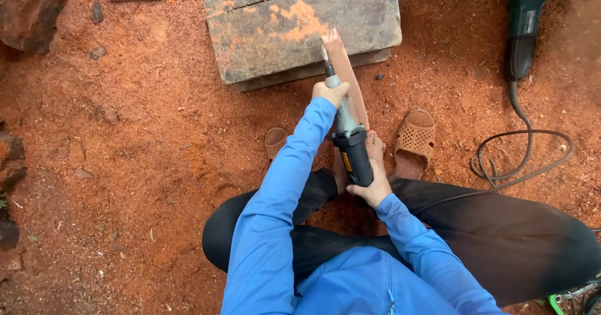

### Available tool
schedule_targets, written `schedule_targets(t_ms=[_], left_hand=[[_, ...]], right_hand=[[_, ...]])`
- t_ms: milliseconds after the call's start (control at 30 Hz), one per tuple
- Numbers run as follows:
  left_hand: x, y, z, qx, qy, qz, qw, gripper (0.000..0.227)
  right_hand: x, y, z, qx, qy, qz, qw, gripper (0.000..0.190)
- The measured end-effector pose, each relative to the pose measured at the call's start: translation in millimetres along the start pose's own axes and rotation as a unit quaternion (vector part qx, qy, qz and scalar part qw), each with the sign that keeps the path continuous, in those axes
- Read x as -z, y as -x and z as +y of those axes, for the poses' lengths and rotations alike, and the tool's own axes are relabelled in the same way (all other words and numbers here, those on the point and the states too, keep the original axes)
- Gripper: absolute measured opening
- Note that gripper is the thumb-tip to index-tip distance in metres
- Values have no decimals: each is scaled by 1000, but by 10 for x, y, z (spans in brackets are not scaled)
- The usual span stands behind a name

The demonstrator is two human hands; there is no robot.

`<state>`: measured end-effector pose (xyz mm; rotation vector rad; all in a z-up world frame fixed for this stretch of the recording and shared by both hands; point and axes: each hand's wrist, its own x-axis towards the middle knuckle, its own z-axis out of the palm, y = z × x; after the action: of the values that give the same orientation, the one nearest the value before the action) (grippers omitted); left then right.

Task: Using a handheld rotary tool to shape and smooth a long piece of wood while sitting on the floor.

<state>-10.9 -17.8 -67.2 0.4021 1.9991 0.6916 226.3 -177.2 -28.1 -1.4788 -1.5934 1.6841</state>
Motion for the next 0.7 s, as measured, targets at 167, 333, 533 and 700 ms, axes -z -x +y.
schedule_targets(t_ms=[167, 333, 533, 700], left_hand=[[-18, 119, 133, -6, -8, -2, 1000, 20], [-57, 329, 418, 23, -44, -12, 999, 55], [-72, 464, 560, 41, -61, -34, 997, 70], [-139, 202, 452, 35, -32, -57, 997, 70]], right_hand=[[140, 78, -854, 20, -35, 1, 999, 88], [118, 198, -901, 42, -69, 4, 997, 85], [83, 239, -402, -83, -277, -42, 956, 66], [191, 144, -354, -114, -167, -35, 979, 63]])
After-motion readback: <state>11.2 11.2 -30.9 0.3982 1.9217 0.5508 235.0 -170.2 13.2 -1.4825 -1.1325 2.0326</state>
